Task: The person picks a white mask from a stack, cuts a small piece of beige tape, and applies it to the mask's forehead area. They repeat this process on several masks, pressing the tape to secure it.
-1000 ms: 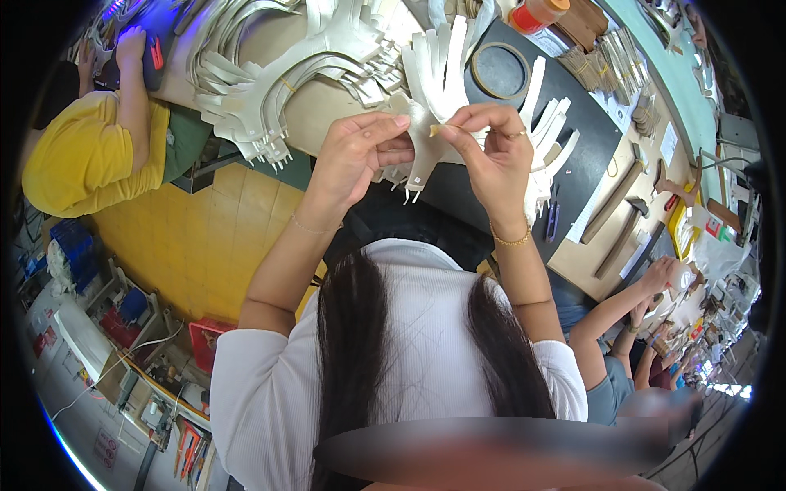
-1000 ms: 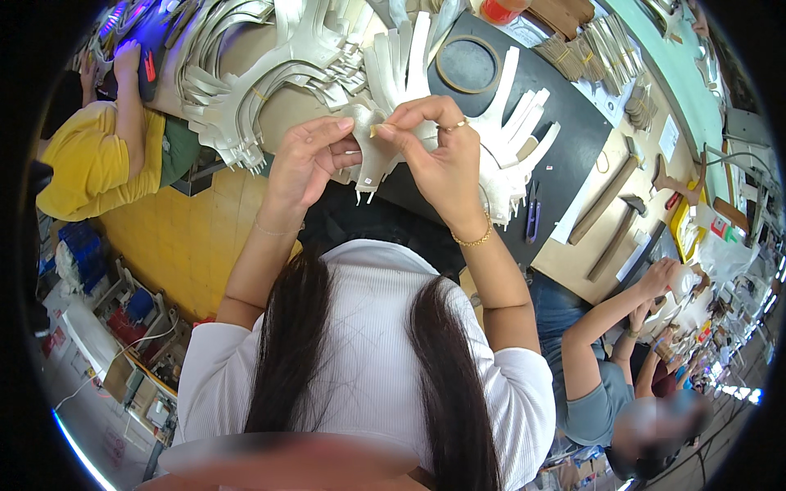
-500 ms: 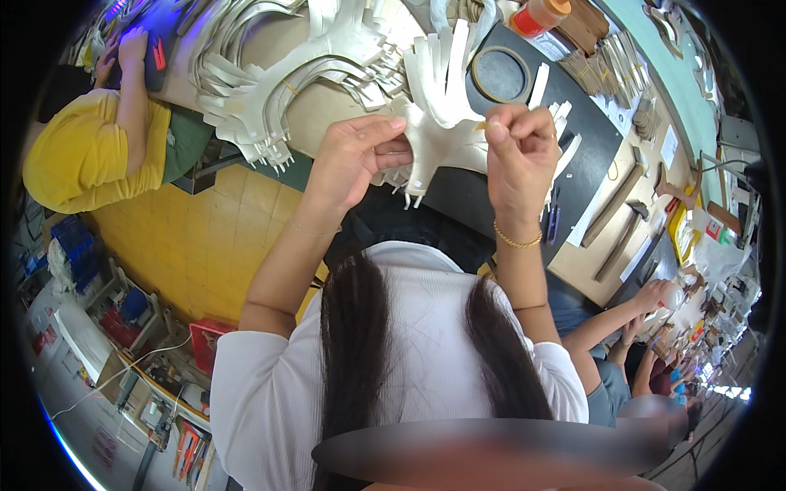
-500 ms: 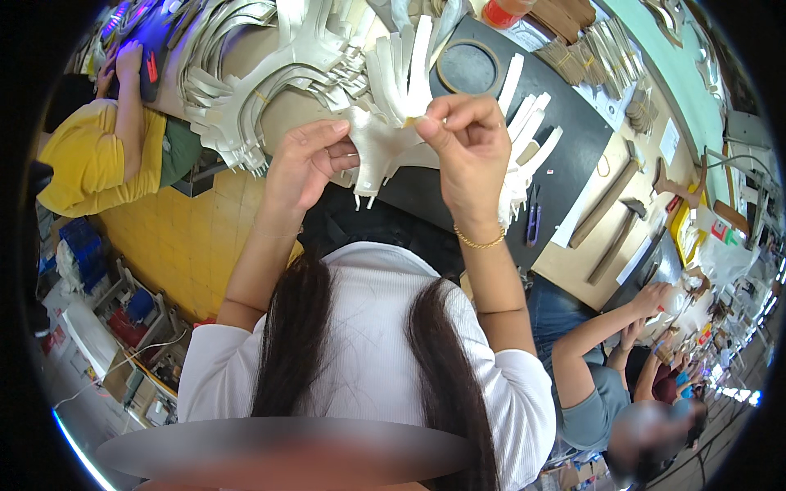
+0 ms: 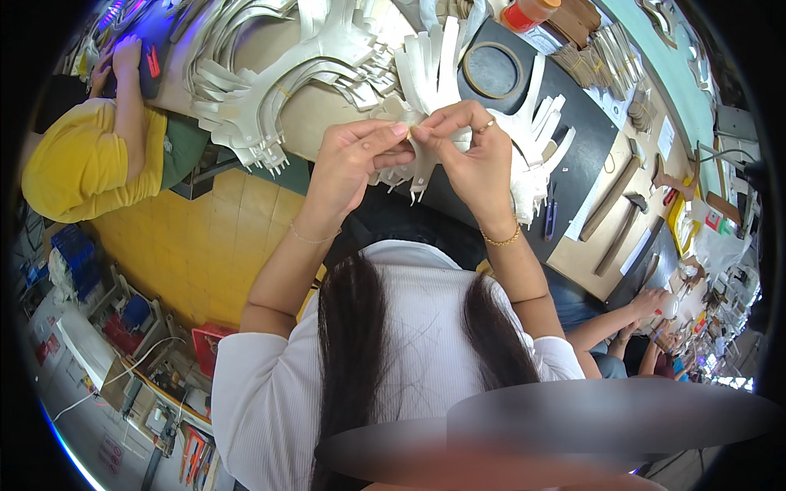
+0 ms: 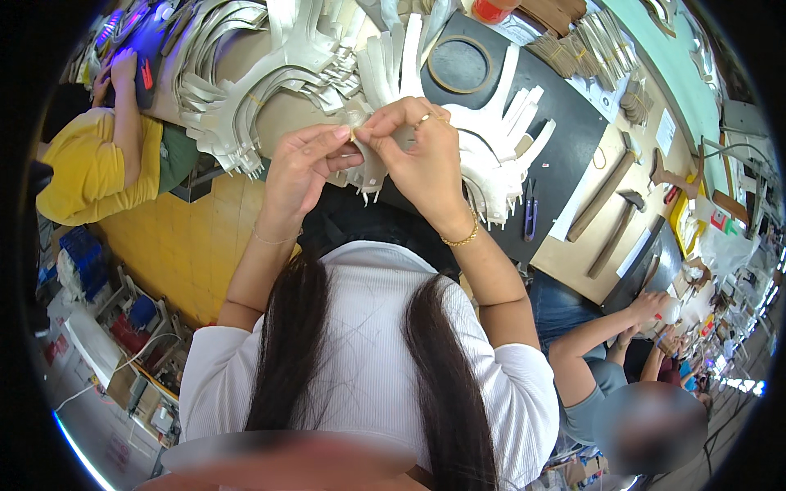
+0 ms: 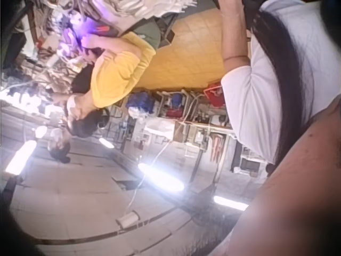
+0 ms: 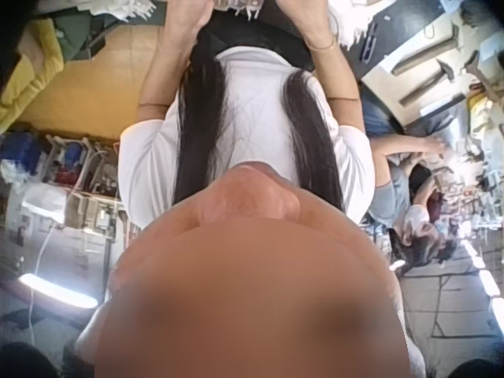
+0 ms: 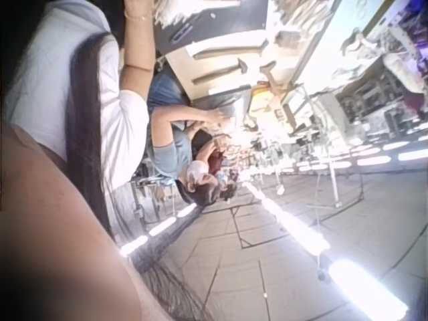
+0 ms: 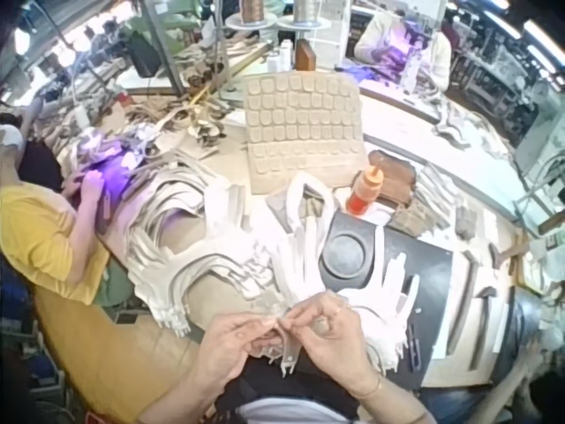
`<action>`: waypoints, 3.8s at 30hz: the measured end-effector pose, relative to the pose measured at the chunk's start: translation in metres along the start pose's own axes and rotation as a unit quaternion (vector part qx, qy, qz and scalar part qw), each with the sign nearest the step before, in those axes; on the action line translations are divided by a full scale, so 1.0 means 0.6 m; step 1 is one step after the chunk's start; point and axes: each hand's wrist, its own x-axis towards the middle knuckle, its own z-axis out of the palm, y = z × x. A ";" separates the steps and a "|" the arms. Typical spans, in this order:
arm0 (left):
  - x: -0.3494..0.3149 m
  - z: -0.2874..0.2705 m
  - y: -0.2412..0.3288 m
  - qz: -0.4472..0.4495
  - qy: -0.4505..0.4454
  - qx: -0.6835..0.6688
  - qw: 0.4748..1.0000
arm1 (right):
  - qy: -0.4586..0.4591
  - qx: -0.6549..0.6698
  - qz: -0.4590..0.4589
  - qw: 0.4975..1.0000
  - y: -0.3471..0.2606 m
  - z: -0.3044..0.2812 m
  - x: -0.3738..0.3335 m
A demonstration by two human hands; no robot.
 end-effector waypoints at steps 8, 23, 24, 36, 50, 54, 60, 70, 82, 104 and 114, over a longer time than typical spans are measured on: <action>0.008 -0.011 0.002 -0.026 -0.010 -0.053 0.998 | 0.034 0.150 -0.190 0.970 -0.012 -0.040 -0.015; -0.006 0.001 0.000 0.022 -0.022 -0.001 1.000 | 0.007 0.085 0.086 0.993 -0.005 0.003 0.007; -0.006 0.001 0.000 0.026 -0.020 0.002 0.999 | 0.000 0.058 0.084 0.995 -0.006 0.003 0.006; -0.001 -0.006 -0.010 0.005 -0.031 -0.059 0.998 | 0.077 -0.081 -0.047 0.993 -0.007 -0.004 0.000; 0.004 -0.001 -0.008 -0.006 0.002 -0.030 1.000 | 0.071 -0.096 -0.225 0.967 -0.040 -0.038 -0.042; 0.001 -0.001 -0.006 -0.021 0.002 -0.048 0.999 | 0.123 0.066 -0.041 0.989 -0.021 -0.037 -0.037; 0.000 0.004 -0.006 -0.022 -0.011 -0.065 0.998 | 0.087 0.137 0.052 0.985 0.002 -0.008 -0.023; -0.002 0.001 -0.011 -0.007 -0.007 -0.057 0.998 | 0.065 -0.041 -0.053 0.996 -0.010 0.000 -0.019; 0.004 0.004 -0.004 -0.020 0.002 -0.075 0.997 | 0.045 0.063 0.022 0.997 -0.012 -0.014 -0.022; 0.005 -0.003 -0.006 -0.012 -0.008 -0.098 0.995 | 0.044 0.050 0.038 0.997 -0.017 -0.016 -0.020; 0.006 0.003 -0.007 -0.023 -0.001 -0.086 0.996 | 0.106 -0.051 -0.209 0.971 -0.028 -0.013 -0.033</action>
